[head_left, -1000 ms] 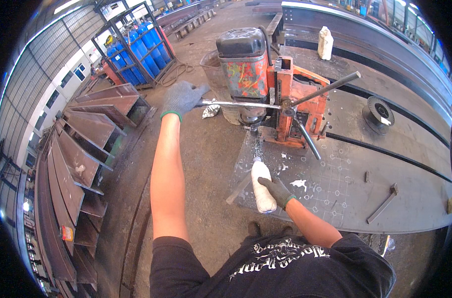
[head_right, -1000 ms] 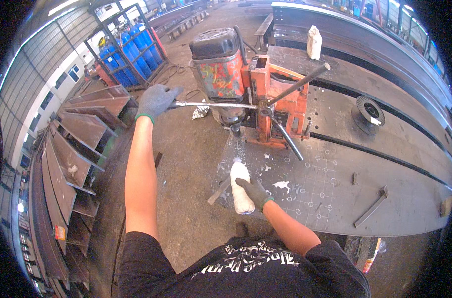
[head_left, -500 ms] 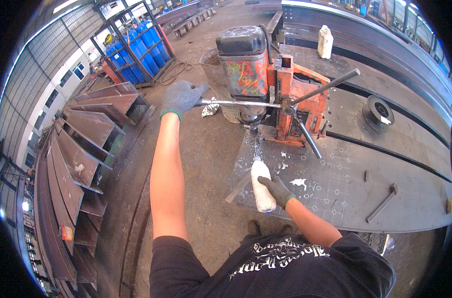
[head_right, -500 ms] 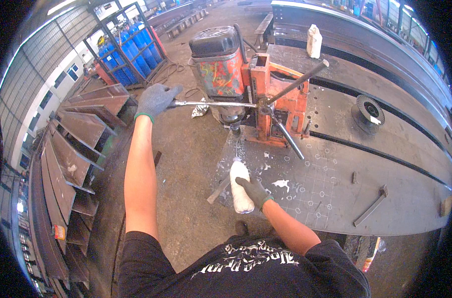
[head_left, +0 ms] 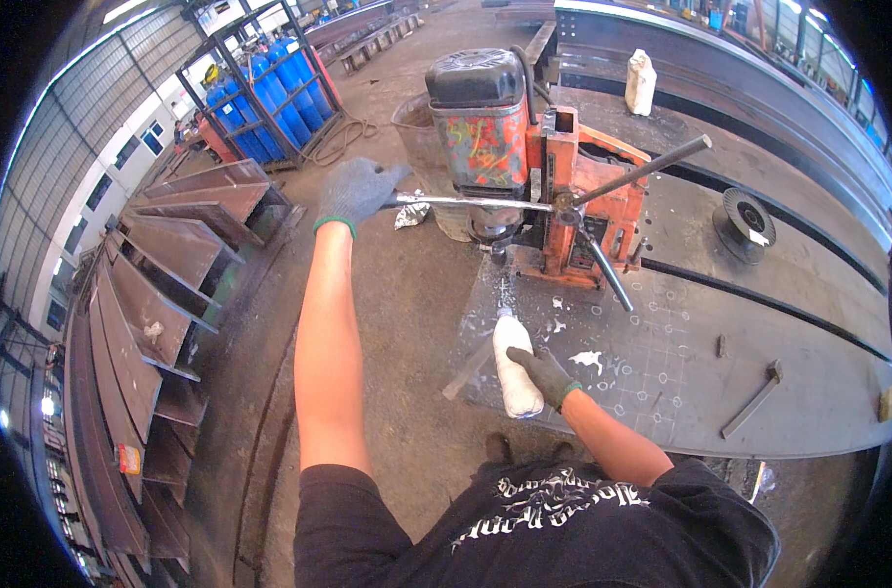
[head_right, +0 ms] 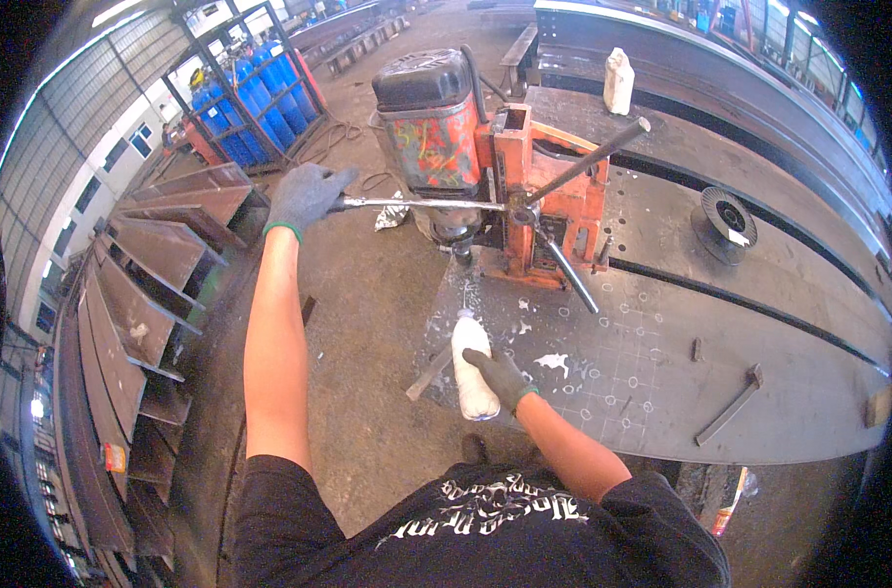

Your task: The person operates a drill press to drill holes into a metal plate. They repeatedly apply a white liquid from a bottle to the drilling area, reposition the plate, and continue drilling at marked locations.

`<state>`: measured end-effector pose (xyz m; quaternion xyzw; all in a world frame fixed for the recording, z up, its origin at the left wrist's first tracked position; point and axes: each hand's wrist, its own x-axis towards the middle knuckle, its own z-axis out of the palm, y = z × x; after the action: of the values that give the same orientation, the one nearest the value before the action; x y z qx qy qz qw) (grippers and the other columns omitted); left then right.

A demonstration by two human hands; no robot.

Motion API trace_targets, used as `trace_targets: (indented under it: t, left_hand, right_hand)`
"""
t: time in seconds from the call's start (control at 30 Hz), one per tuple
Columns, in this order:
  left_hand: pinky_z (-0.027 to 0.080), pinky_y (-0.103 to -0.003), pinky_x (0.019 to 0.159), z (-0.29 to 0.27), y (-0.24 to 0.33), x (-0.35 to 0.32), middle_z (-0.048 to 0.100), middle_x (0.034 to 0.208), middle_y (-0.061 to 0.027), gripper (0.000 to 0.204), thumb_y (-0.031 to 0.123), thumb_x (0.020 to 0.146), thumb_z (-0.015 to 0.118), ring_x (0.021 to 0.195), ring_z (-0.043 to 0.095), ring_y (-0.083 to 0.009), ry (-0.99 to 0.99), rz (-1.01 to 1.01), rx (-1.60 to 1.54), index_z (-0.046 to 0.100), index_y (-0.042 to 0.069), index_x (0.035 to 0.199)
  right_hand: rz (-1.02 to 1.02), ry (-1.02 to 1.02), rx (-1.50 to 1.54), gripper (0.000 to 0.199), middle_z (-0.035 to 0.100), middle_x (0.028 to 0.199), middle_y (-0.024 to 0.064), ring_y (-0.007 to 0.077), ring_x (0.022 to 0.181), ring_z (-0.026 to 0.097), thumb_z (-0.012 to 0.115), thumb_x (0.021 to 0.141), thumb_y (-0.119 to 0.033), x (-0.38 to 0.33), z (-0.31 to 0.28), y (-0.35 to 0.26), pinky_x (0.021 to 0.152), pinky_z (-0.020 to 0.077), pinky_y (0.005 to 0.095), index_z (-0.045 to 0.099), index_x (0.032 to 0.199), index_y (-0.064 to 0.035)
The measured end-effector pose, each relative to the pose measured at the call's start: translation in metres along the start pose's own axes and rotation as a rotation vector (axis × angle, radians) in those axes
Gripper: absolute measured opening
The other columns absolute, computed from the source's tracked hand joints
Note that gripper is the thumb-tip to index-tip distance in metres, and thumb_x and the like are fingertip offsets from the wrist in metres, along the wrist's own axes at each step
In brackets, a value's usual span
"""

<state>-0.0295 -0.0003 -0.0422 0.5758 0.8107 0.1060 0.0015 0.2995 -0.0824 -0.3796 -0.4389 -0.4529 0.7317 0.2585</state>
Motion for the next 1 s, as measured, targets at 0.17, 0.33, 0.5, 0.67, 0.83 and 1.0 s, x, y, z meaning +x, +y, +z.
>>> trace_targets:
  t: [0.17, 0.33, 0.5, 0.67, 0.83, 1.0]
  left_hand:
    - [0.056, -0.047, 0.079, -0.001, 0.001, -0.002, 0.073, 0.071, -0.0145, 0.069, 0.068, 0.098, 0.052, 0.076, 0.075, -0.0327, 0.013, 0.016, 0.002, 0.082, 0.008, 0.082]
    - [0.055, -0.049, 0.08, 0.001, 0.0, -0.002, 0.074, 0.073, -0.0153, 0.069, 0.069, 0.097, 0.052, 0.077, 0.075, -0.0345, 0.017, 0.004, 0.03, 0.082, 0.008, 0.081]
    - [0.055, -0.049, 0.081, 0.004, -0.003, 0.0, 0.074, 0.073, -0.0151, 0.07, 0.07, 0.097, 0.052, 0.078, 0.075, -0.0342, 0.034, 0.021, 0.023, 0.082, 0.009, 0.08]
    - [0.055, -0.049, 0.081, 0.003, 0.0, -0.002, 0.074, 0.073, -0.014, 0.069, 0.07, 0.097, 0.052, 0.079, 0.075, -0.0334, 0.024, -0.004, 0.023, 0.082, 0.01, 0.08]
    - [0.055, -0.047, 0.078, 0.002, 0.0, -0.002, 0.073, 0.071, -0.0122, 0.069, 0.071, 0.097, 0.052, 0.075, 0.074, -0.0311, 0.012, -0.017, 0.004, 0.082, 0.012, 0.08]
    - [0.055, -0.047, 0.076, 0.005, -0.005, 0.0, 0.073, 0.07, -0.0114, 0.07, 0.072, 0.097, 0.051, 0.072, 0.074, -0.0301, 0.018, -0.006, 0.001, 0.081, 0.012, 0.077]
  right_hand:
    - [0.045, -0.003, -0.042, 0.063, 0.074, 0.117, 0.0157, 0.0202, 0.096, 0.073, 0.075, 0.096, -0.042, 0.005, -0.005, 0.003, 0.079, 0.0602, 0.0362, 0.065, 0.132, 0.0088]
    - [0.028, 0.017, 0.045, 0.063, 0.074, 0.113, 0.0131, 0.0192, 0.093, 0.073, 0.077, 0.096, -0.04, -0.017, 0.007, -0.024, 0.078, 0.0608, 0.0342, 0.063, 0.134, 0.009]
    - [0.066, 0.015, -0.033, 0.066, 0.071, 0.125, 0.015, 0.0202, 0.098, 0.073, 0.076, 0.097, -0.037, -0.007, 0.003, -0.019, 0.081, 0.0612, 0.0357, 0.057, 0.143, 0.0062]
    - [0.079, 0.005, -0.029, 0.063, 0.073, 0.12, 0.0145, 0.021, 0.097, 0.073, 0.076, 0.096, -0.036, -0.015, 0.005, -0.027, 0.082, 0.0605, 0.0365, 0.06, 0.138, 0.0085]
    - [0.038, 0.03, -0.061, 0.063, 0.074, 0.117, 0.015, 0.0216, 0.097, 0.073, 0.076, 0.096, -0.039, -0.01, 0.004, -0.018, 0.083, 0.0601, 0.0364, 0.063, 0.134, 0.0097]
    - [0.028, 0.037, -0.028, 0.065, 0.075, 0.11, 0.0136, 0.0185, 0.09, 0.073, 0.077, 0.097, -0.042, -0.001, 0.0, -0.006, 0.075, 0.06, 0.0341, 0.064, 0.131, 0.0114]
